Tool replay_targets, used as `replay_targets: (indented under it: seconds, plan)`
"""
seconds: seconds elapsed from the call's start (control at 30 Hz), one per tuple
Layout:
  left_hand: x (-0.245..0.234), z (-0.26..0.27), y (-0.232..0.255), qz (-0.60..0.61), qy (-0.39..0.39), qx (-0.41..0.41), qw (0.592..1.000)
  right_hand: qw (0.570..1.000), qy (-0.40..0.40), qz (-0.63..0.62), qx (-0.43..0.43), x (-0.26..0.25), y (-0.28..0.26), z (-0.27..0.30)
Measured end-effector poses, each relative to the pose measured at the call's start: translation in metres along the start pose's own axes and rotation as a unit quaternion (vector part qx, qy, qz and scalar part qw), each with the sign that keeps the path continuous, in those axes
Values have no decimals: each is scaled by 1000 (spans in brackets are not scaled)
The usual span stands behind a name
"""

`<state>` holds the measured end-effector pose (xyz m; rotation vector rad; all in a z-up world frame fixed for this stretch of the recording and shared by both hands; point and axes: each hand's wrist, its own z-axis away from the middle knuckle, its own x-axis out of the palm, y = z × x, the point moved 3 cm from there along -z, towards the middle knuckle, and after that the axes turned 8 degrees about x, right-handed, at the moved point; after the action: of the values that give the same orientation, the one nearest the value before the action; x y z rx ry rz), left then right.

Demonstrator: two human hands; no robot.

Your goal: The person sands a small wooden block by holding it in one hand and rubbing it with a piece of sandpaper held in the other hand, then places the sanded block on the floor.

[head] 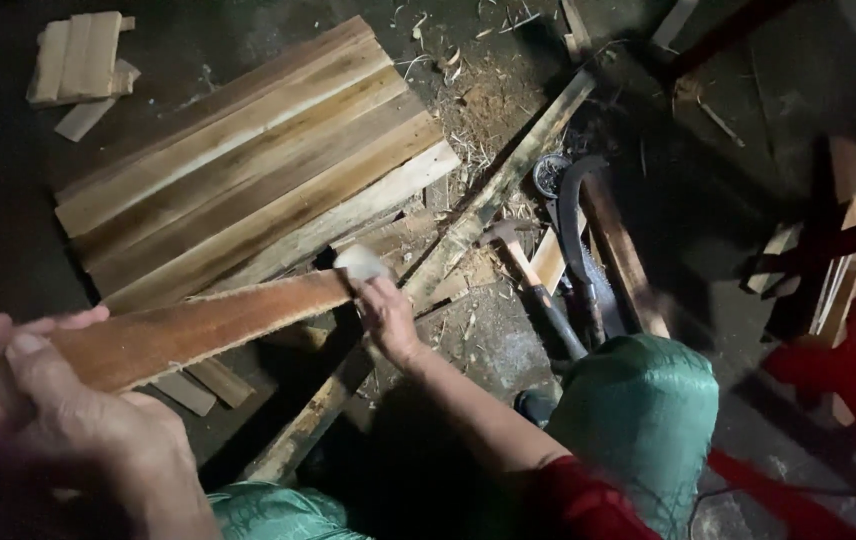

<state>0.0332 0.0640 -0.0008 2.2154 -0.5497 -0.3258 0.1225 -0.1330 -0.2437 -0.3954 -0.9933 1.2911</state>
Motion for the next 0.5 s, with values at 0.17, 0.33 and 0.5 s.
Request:
replay_targets:
  seconds: [0.17,0.33,0.5]
  plan:
    - [4,0,4,8,-8,39,999,855,51,506,-103,-52,57,-76]
    - [-2,-4,-7,2,12,15,1000,751,82,580,-304,8,29,-26]
    - [-3,5,-3,16,7,29,999,883,75,453,-99,-65,59,-68]
